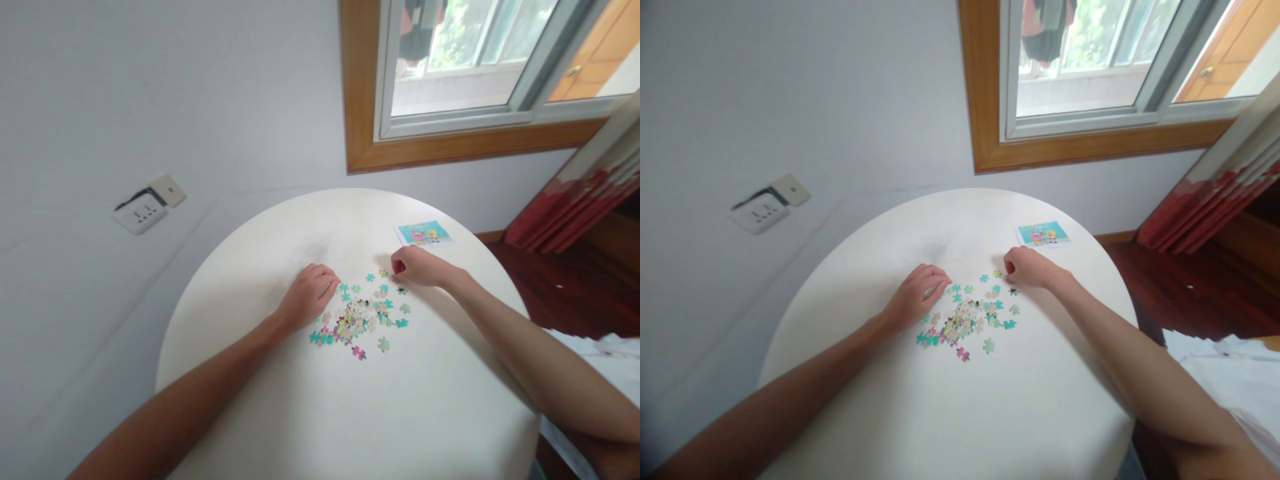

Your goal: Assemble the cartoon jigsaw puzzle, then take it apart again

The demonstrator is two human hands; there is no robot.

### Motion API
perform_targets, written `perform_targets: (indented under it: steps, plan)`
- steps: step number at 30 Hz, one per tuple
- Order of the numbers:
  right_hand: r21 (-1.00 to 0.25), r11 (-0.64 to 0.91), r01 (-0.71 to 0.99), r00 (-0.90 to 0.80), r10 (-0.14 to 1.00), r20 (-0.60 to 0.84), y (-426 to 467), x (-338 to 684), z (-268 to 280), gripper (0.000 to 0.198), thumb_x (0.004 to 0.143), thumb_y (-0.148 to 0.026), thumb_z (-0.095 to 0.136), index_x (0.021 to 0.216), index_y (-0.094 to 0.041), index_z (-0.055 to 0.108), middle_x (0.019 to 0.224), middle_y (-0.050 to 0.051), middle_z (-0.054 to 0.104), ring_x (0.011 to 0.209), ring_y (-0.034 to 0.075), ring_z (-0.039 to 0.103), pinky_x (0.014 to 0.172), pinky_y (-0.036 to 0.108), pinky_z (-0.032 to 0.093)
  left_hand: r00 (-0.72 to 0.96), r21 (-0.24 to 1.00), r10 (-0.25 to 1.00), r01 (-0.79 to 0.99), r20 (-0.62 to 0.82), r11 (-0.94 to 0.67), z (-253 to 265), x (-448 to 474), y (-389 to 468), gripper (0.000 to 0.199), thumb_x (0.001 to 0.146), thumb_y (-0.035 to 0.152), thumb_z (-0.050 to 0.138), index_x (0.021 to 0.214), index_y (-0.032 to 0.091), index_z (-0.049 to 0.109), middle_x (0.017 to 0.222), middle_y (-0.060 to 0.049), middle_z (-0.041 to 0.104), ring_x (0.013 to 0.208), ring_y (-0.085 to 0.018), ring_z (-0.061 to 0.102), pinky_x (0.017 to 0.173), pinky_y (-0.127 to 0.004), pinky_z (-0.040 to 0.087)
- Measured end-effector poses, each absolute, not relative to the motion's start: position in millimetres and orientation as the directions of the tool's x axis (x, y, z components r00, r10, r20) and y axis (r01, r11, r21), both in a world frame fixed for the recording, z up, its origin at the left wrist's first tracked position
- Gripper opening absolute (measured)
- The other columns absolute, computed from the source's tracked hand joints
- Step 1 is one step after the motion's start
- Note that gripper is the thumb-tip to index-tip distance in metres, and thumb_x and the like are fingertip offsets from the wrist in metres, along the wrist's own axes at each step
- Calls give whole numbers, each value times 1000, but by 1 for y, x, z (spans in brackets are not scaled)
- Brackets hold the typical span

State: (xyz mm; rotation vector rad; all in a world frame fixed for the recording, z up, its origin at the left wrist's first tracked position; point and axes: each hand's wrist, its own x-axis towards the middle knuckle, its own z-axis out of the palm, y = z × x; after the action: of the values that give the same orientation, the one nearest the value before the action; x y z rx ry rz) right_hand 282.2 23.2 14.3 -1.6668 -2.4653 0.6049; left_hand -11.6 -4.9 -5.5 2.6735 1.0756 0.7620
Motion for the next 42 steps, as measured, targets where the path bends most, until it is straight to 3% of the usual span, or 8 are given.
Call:
perform_targets:
  steps: [3,10,14,22,30,34,39,42]
  plan:
    - [-426,329,843,-442,874,-199,21,283,17,8,72,-24,68,73,-16,69,70,5,69,61,15,58,55,25,36,608,338,685,598,401,-727,-7,-12,-5,22,97,22,46,91,17,67,93,-6,65,91,-20,55,88,-37,43]
    - [-442,508,739,-596,800,-77,11,263,17,14,75,-27,67,86,-19,71,84,5,70,71,15,59,63,26,38,619,368,682,574,389,-731,-9,-12,-5,19,96,21,49,92,18,67,94,-6,65,92,-19,55,88,-36,44]
    - [-427,562,708,-653,752,-94,5,251,12,6,74,-19,66,79,-19,69,88,5,69,77,16,58,67,26,38,621,379,686,572,379,-727,-9,-12,-5,19,96,21,49,92,18,67,94,-6,65,92,-19,55,88,-36,43]
    - [-427,569,703,-590,802,96,3,237,9,11,79,-13,56,76,-17,66,80,4,65,70,13,54,66,24,36,707,369,619,504,343,-781,-10,-10,-9,18,94,22,52,98,19,69,98,-7,66,94,-19,56,88,-34,44]
    - [-344,629,697,-662,749,29,-1,238,11,19,83,-14,54,79,-19,71,84,5,69,71,14,57,65,24,36,832,317,519,447,197,-837,-14,-10,-11,24,95,30,54,113,25,69,102,-7,65,96,-20,53,87,-32,42]
    - [-339,608,717,-630,775,58,-1,238,12,19,88,-22,52,83,-18,71,83,5,69,69,13,55,65,25,36,836,307,513,445,195,-842,-19,-9,-11,22,95,30,54,108,25,71,99,-6,65,93,-19,53,85,-31,41]
    - [-377,592,712,-613,786,76,0,239,12,19,90,-26,54,86,-18,71,84,6,68,70,14,56,67,25,38,823,384,522,417,226,-824,-15,-6,-13,20,94,28,55,100,24,74,95,-6,67,90,-18,56,82,-29,42]
    - [-415,596,687,-616,781,103,-2,239,15,18,90,-23,54,86,-17,71,85,5,68,71,13,56,68,25,38,748,488,619,459,238,-742,-5,-10,-12,18,92,28,58,92,22,75,90,-5,68,86,-16,58,79,-27,43]
